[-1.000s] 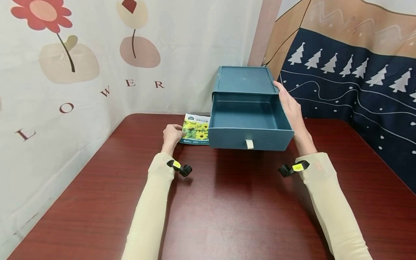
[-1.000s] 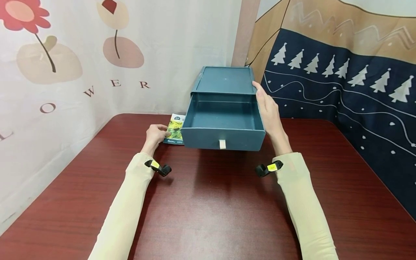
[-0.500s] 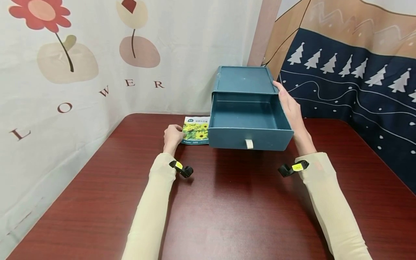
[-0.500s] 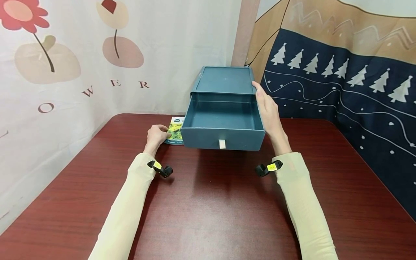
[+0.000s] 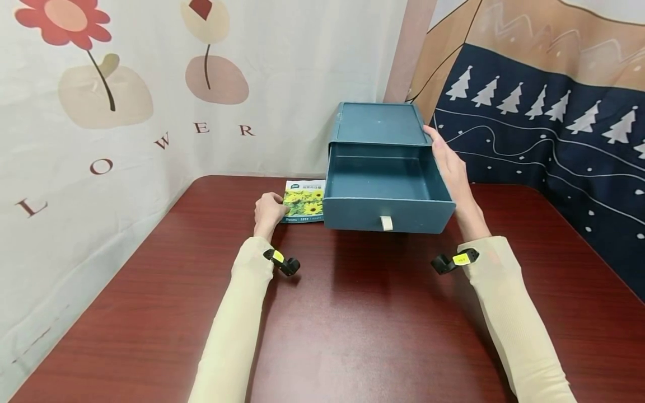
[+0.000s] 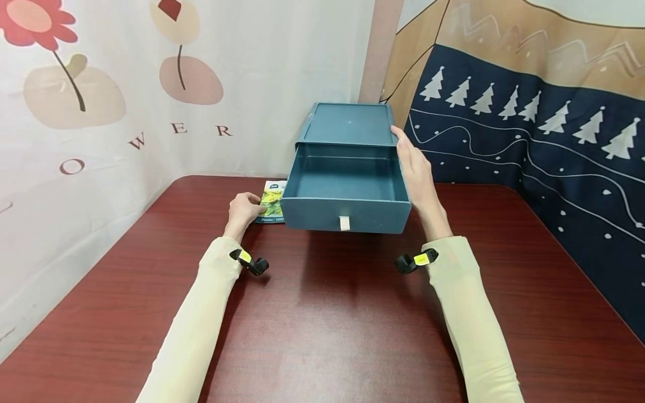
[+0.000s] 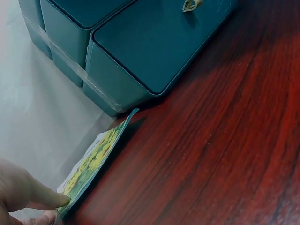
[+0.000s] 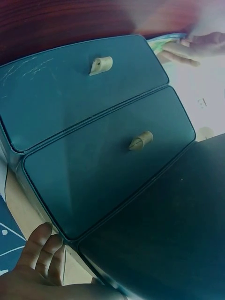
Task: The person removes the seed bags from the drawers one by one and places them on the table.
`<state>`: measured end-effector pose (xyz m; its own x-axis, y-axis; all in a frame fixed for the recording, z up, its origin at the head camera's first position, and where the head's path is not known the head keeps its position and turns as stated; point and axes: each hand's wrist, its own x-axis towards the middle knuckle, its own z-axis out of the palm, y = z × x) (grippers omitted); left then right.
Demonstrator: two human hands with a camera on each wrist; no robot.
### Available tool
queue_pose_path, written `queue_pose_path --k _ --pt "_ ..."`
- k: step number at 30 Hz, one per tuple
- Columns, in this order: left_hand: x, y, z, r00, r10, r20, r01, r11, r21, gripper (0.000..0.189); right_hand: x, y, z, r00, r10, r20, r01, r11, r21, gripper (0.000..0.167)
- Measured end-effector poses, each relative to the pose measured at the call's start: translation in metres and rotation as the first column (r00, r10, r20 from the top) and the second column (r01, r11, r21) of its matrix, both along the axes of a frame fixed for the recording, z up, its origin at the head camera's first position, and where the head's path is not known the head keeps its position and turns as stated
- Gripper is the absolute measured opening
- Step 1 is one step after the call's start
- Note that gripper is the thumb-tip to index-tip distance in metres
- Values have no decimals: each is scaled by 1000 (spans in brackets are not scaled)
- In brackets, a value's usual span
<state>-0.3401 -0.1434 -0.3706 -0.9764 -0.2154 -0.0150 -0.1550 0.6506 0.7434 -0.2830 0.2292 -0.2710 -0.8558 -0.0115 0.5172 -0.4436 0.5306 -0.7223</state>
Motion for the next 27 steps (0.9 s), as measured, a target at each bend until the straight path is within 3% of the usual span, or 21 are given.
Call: queue_pose_path --k 9,14,27 --pt "2 1 7 999 31 -14 -31 999 -16 32 0 1 0 1000 12 5 -12 1000 -10 54" --pt "1 2 12 999 9 -38 -8 1000 6 33 0 1 0 1000 14 6 -14 1000 -9 54" --pt "7 17 39 990 -31 -137 42 996 83 33 0 1 0 1000 12 0 -12 1000 -5 54"
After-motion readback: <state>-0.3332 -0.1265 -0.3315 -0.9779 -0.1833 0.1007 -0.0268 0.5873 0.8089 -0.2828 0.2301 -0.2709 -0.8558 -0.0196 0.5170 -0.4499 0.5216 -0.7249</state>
